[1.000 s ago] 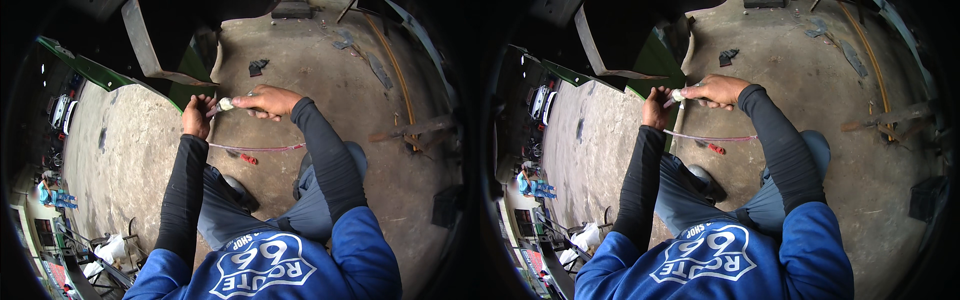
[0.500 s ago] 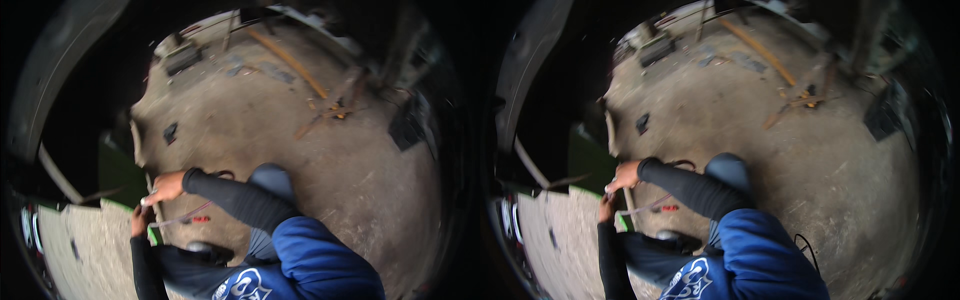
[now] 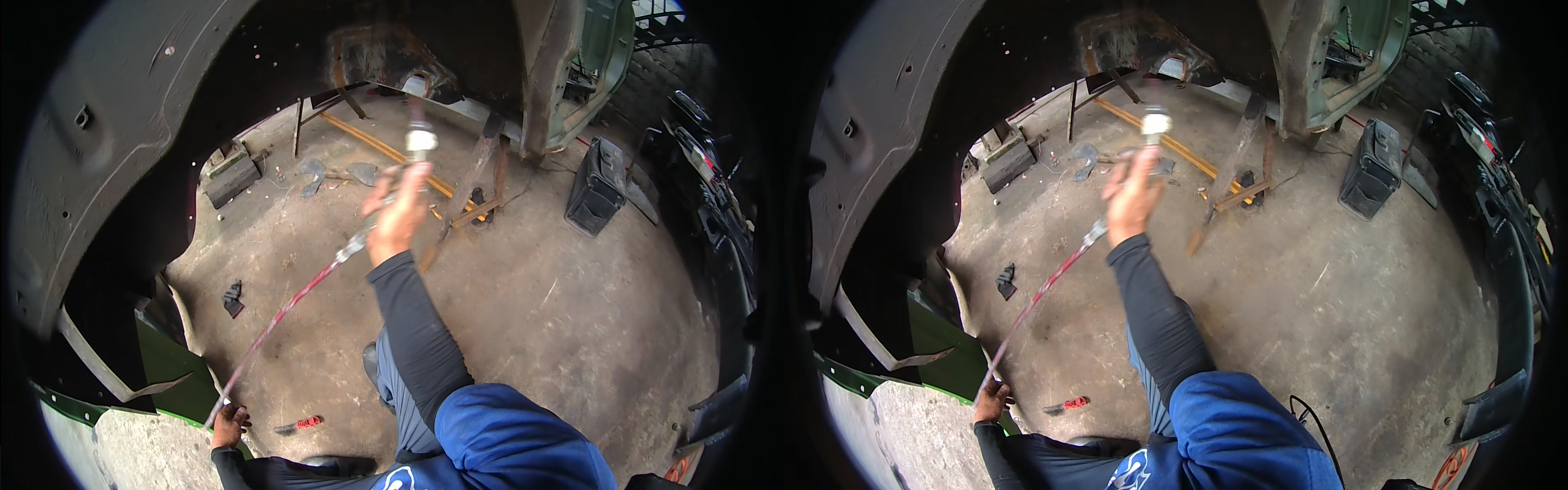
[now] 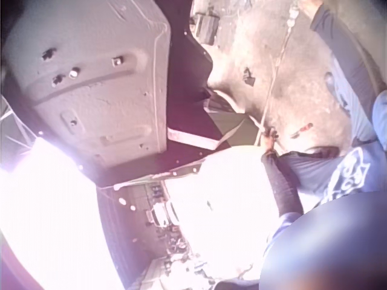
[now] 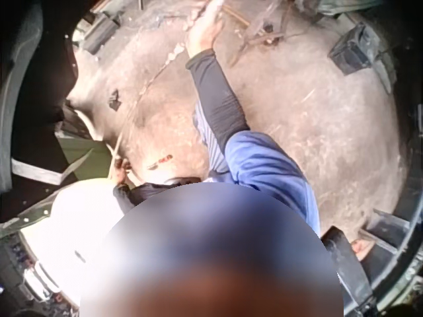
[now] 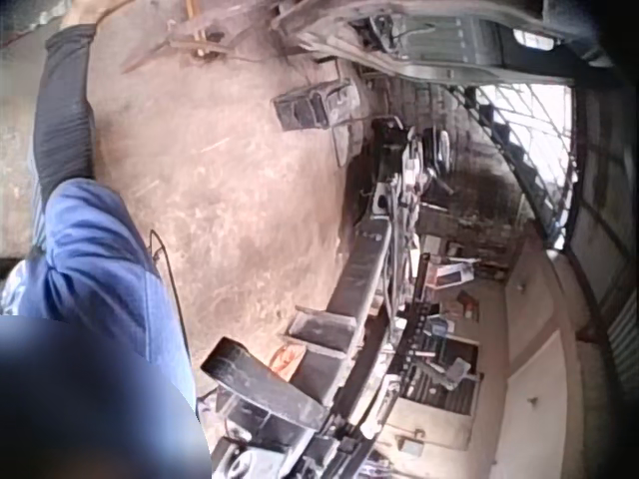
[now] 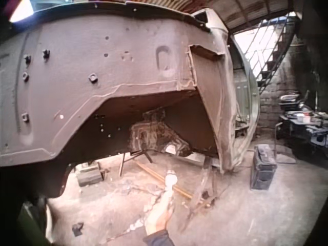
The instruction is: The person sprays a green car bumper with a spray gun, covering the edges and inner surfaces. They then adjust the head-mounted camera strap and continue spraying the bumper from different angles.
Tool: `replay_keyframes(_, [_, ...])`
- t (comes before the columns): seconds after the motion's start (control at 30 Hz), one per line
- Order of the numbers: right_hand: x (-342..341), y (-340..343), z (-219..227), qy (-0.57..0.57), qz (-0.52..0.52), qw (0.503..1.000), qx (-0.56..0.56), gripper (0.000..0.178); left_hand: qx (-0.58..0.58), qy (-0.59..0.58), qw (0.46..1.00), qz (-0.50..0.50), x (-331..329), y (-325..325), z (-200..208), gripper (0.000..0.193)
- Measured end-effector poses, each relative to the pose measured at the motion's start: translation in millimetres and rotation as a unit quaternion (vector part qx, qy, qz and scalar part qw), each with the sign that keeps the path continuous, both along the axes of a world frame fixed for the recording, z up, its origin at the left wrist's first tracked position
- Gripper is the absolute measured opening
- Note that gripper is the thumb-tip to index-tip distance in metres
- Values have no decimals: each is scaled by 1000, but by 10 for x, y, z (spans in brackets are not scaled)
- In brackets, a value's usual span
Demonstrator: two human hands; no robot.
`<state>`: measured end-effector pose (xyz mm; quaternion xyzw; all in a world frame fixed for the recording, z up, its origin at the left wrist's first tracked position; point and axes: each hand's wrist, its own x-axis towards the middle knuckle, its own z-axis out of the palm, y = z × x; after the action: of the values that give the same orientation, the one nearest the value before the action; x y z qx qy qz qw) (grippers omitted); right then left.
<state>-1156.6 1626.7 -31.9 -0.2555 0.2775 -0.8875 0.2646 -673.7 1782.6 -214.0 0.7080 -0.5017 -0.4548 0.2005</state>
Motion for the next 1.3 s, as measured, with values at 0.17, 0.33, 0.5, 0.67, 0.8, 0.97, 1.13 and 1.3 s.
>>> replay_keyframes(0.17, [-534, 116, -151, -228, -69, 971, 33, 63, 26, -1, 999, -25, 13, 148, 38, 27])
replay_keyframes(0.33, [-641, 8, -397, -251, -93, 963, 35, 64, 38, -17, 999, -19, 67, 215, 40, 27])
replay_keyframes(0.5, [-662, -133, -541, -229, -119, 964, 60, 64, 35, -12, 999, -25, 73, 181, -5, 29])
replay_keyframes(0.67, [-740, 0, -513, -280, -113, 949, 89, 62, 41, -20, 998, -33, 92, 142, -25, 30])
replay_keyframes(0.8, [-740, 189, -441, -233, -104, 966, -45, 64, 38, -16, 998, -44, 63, 149, 31, 30])
replay_keyframes(0.97, [-693, 248, -410, -253, -127, 959, -6, 62, 36, -31, 997, -56, 59, 173, 42, 28])
replay_keyframes(1.13, [-696, 245, -408, -246, -135, 960, -5, 63, 28, -28, 998, -46, 120, 205, 13, 29])
replay_keyframes(1.3, [-671, 166, -501, -189, -114, 974, 54, 61, 33, -42, 996, -66, 120, 136, -19, 32])
